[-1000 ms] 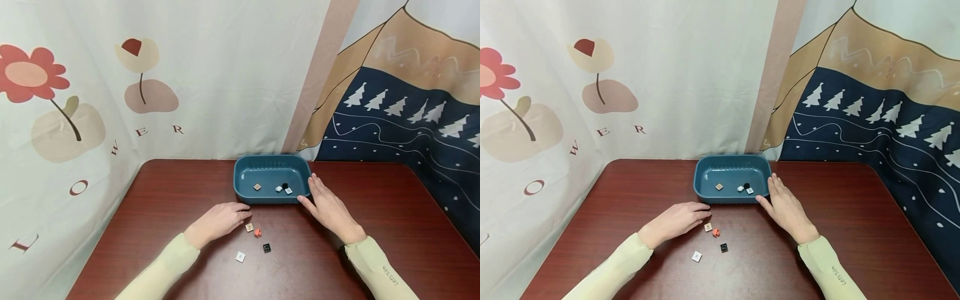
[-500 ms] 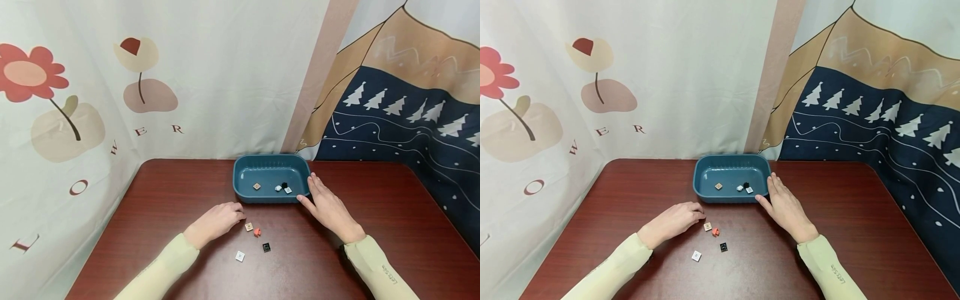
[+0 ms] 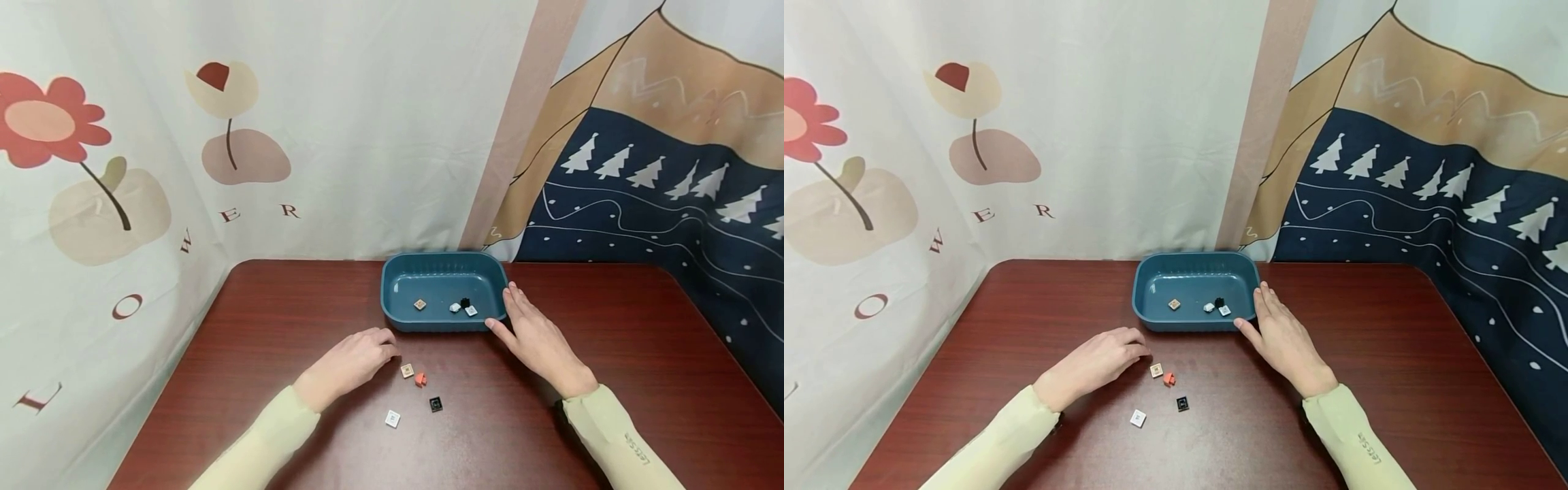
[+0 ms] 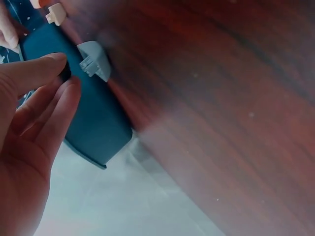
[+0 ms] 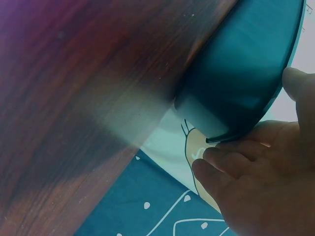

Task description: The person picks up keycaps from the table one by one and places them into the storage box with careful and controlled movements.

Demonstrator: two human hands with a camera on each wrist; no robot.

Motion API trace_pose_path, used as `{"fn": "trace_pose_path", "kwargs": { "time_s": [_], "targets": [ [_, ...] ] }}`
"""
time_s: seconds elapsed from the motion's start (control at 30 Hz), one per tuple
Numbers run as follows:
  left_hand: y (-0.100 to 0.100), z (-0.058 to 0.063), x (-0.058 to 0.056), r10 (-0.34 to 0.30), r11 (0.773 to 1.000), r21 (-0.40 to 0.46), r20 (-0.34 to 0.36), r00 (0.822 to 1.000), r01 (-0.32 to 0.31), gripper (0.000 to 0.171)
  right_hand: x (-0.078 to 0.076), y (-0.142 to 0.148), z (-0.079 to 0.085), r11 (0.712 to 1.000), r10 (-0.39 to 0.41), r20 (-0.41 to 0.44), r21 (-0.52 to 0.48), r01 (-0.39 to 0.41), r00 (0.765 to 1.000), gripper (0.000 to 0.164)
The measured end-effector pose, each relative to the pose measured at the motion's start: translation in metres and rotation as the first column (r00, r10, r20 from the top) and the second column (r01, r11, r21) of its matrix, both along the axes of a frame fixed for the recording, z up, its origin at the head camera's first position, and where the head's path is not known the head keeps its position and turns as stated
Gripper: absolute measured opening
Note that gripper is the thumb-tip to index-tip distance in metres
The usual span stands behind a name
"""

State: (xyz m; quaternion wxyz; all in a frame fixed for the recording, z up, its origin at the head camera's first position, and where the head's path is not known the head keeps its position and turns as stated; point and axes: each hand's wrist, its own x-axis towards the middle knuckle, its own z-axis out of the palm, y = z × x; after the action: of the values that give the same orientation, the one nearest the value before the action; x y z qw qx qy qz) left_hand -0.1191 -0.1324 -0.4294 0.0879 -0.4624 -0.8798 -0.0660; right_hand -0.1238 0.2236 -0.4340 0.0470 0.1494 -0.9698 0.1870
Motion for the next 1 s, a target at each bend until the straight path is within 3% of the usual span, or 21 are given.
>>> {"fn": "trace_pose_path", "kwargs": {
  "time_s": [0.3,0.57,0.8,1.0],
  "targets": [
    [0.003,0.010,0.001,-0.029,0.991,0.133,-0.055,0.998,0.036,0.021,0.000,0.000,0.000,1.000,-0.001,0.000,0.001,0.001,1.000,0.080],
    [0.011,0.023,-0.008,-0.048,0.958,0.274,-0.131,0.990,0.083,0.020,0.001,0.000,0.000,1.000,-0.003,0.002,-0.004,0.003,1.000,0.080],
    [0.018,0.029,-0.019,0.003,0.934,0.356,-0.087,0.996,0.028,0.021,0.001,0.000,0.000,1.000,-0.004,0.003,-0.011,0.004,1.000,0.081],
    [0.028,0.029,-0.027,0.074,0.909,0.412,-0.005,0.997,-0.065,0.022,0.001,0.000,0.000,1.000,-0.007,0.006,-0.015,0.007,1.000,0.082]
  ]
}}
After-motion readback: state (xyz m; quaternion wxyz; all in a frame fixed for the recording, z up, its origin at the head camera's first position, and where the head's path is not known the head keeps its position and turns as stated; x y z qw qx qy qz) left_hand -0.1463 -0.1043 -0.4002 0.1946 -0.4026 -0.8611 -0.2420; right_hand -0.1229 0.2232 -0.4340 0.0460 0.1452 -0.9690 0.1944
